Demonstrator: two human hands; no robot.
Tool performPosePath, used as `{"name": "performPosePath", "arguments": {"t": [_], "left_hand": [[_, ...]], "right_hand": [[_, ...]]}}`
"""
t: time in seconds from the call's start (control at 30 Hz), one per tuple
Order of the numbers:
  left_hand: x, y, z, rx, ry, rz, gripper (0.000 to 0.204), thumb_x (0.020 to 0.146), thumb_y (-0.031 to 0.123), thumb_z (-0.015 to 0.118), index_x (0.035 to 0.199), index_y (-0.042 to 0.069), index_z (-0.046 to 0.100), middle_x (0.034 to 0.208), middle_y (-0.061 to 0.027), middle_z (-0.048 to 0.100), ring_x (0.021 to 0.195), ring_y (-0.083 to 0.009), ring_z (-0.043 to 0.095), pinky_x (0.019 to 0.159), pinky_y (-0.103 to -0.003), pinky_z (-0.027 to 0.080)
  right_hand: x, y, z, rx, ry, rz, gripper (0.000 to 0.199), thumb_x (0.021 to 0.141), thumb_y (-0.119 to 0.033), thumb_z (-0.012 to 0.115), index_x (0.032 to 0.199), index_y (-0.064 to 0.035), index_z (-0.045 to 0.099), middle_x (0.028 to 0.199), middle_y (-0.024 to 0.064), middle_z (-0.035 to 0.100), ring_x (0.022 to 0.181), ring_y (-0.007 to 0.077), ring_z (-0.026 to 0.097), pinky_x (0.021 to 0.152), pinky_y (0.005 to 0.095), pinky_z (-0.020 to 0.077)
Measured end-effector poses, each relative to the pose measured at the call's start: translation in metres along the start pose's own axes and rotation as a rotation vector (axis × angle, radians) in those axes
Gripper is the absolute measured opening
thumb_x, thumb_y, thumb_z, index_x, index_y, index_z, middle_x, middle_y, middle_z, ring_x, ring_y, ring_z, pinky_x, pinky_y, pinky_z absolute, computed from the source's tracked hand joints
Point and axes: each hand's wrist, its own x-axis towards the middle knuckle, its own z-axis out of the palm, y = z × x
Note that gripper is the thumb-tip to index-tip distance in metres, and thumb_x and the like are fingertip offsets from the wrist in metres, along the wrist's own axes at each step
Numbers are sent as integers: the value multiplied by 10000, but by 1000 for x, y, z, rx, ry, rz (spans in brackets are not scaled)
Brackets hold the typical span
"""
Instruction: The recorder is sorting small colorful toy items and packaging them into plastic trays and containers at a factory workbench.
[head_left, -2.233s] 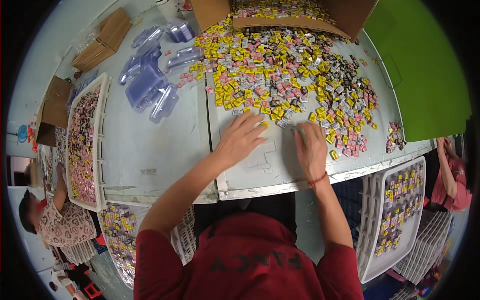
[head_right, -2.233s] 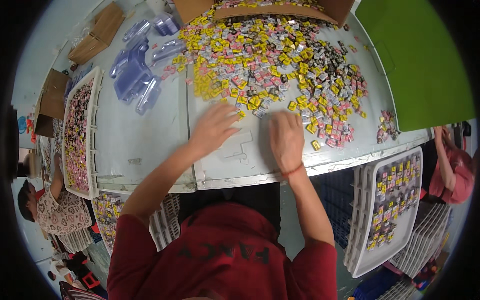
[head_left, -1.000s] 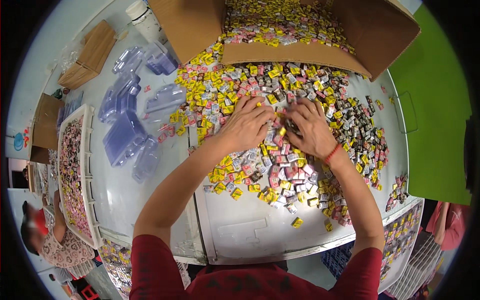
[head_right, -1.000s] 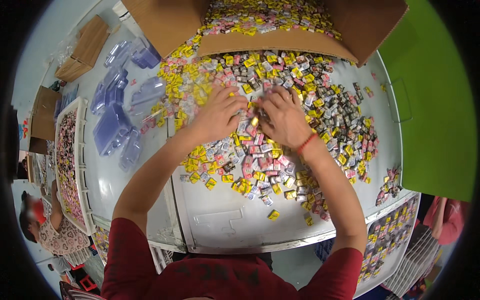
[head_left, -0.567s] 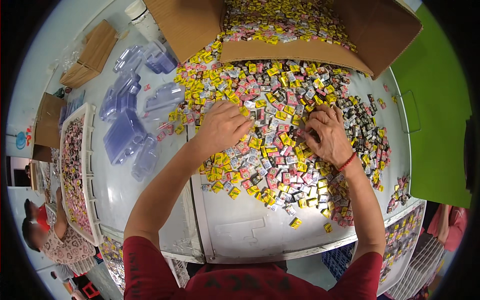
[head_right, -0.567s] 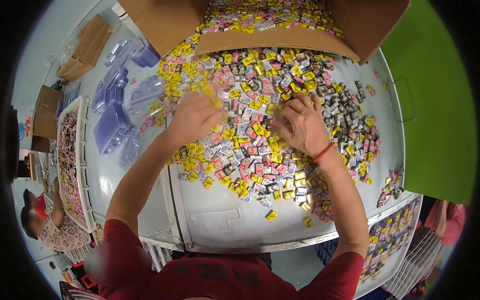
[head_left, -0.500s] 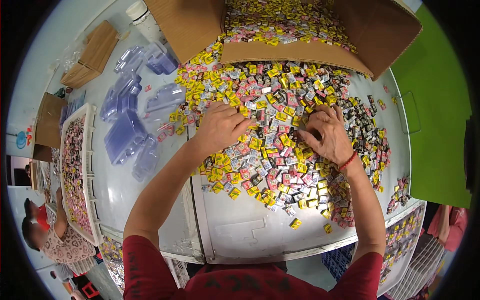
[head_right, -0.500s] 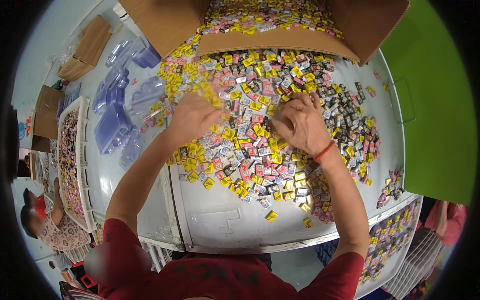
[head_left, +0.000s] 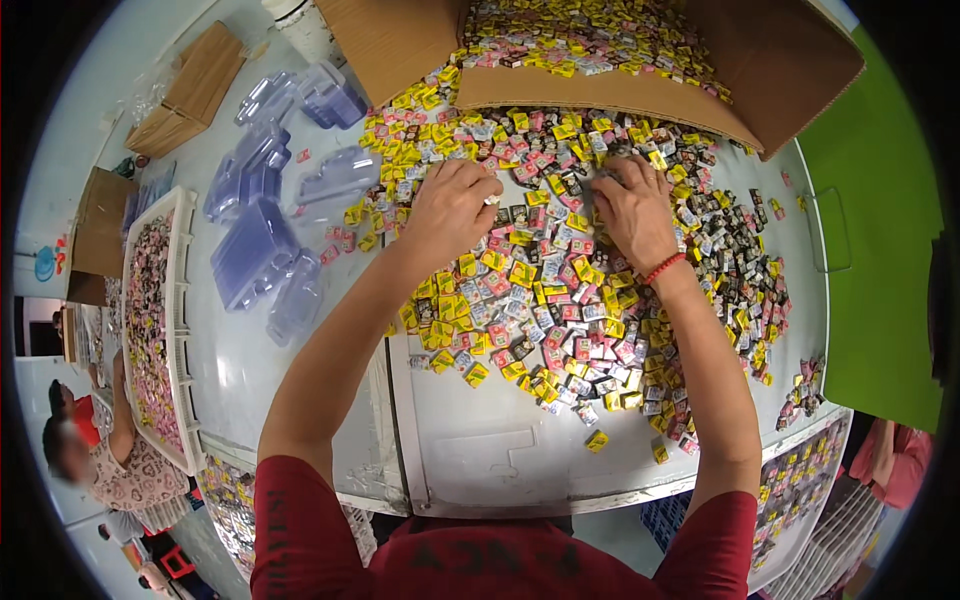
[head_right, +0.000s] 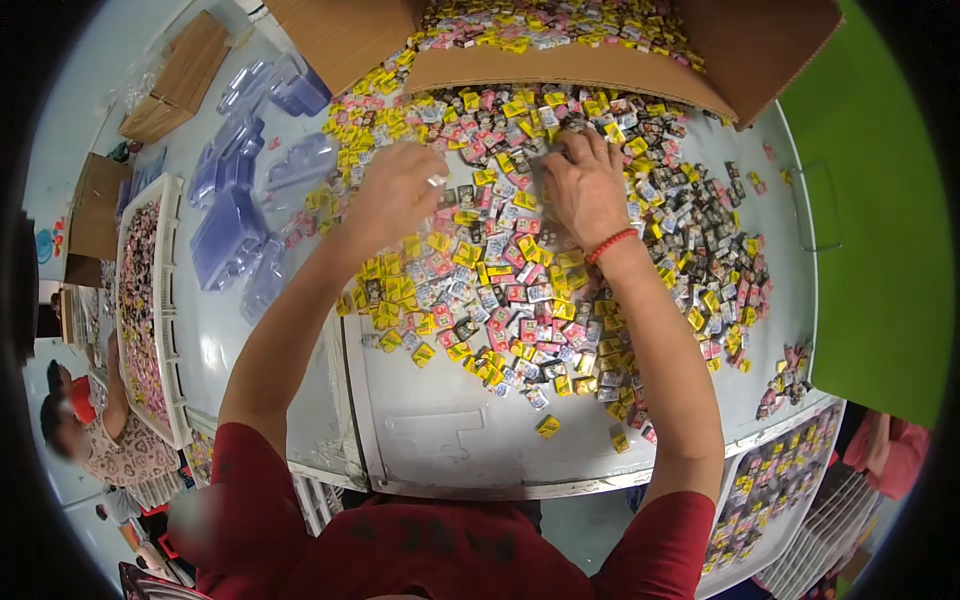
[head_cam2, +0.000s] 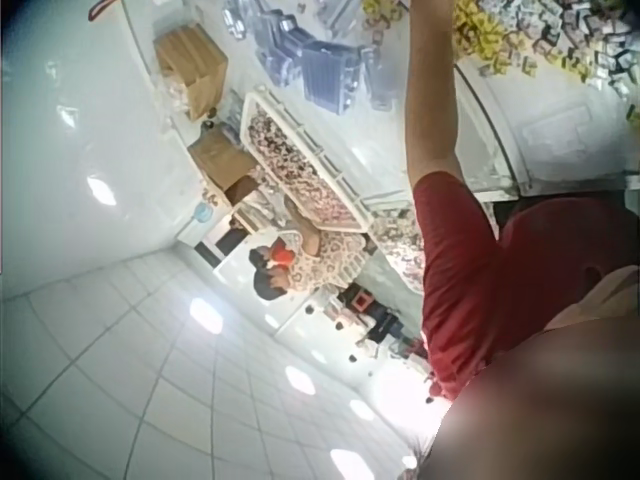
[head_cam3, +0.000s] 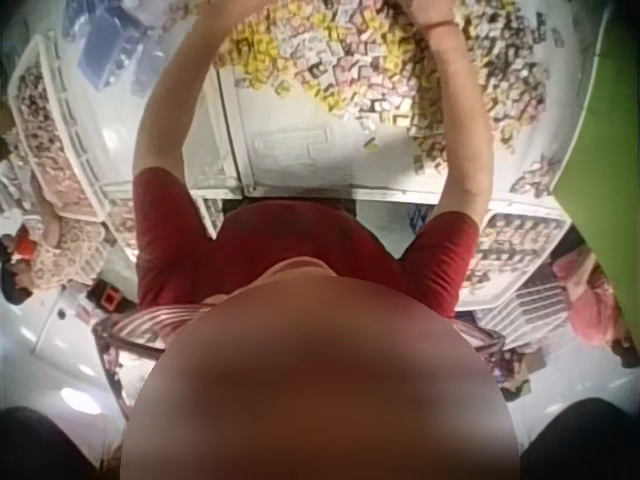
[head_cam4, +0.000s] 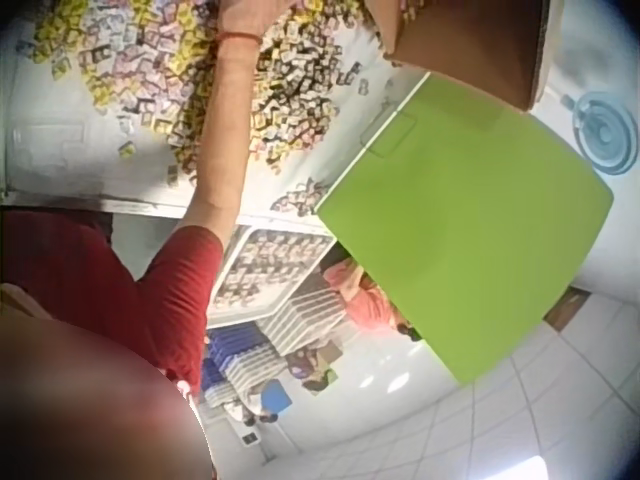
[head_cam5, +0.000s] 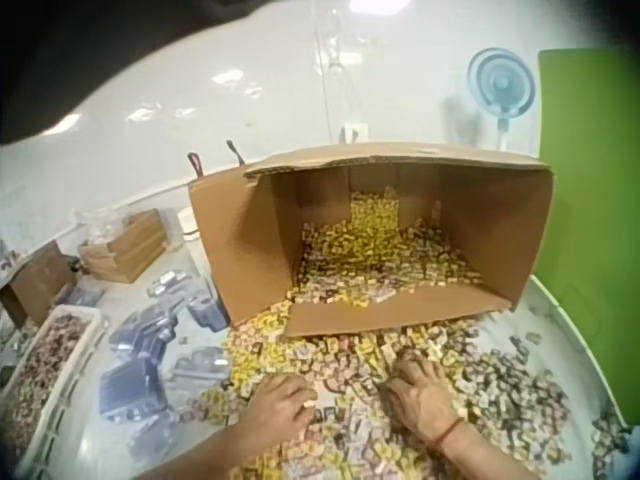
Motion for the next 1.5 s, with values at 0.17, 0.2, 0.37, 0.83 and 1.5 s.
{"name": "performPosePath", "arguments": {"t": [0.17,0.2,0.37,0.83,1.5], "left_hand": [[-9,0,-12,34,-108,-41,175,731,120,695,900,82,675,894,-74,620,941,-266,567,892,-404,424],[-11,-1,-14,13,-117,-80,168,731,119,695,895,87,677,883,-76,626,931,-263,570,887,-402,426],[-22,-2,-31,53,-151,-116,155,740,136,698,891,101,696,854,-83,636,933,-259,579,863,-390,441],[-44,26,-21,-203,-34,-64,182,815,213,691,805,38,639,970,-71,609,960,-250,568,851,-406,425],[-23,-14,-19,-117,-50,64,319,863,237,617,1123,53,606,1177,-121,608,1146,-336,509,987,-460,357]], "right_hand": [[-2,-10,-8,-51,-18,86,138,819,-143,660,950,-111,688,1137,76,576,1149,306,492,1002,488,348],[-1,-16,-12,-13,36,57,131,816,-142,662,939,-100,684,1103,72,586,1129,297,503,995,485,351],[8,-54,-19,-33,-144,-36,110,821,-180,658,882,-90,677,901,92,657,988,296,589,991,486,353],[5,-65,-25,70,-179,-76,235,833,-175,629,1044,-71,639,1113,114,608,1081,307,561,921,478,434],[10,-46,-16,313,-231,-134,278,918,-249,594,1096,-43,652,1183,145,609,1189,309,524,1063,536,290]]}}
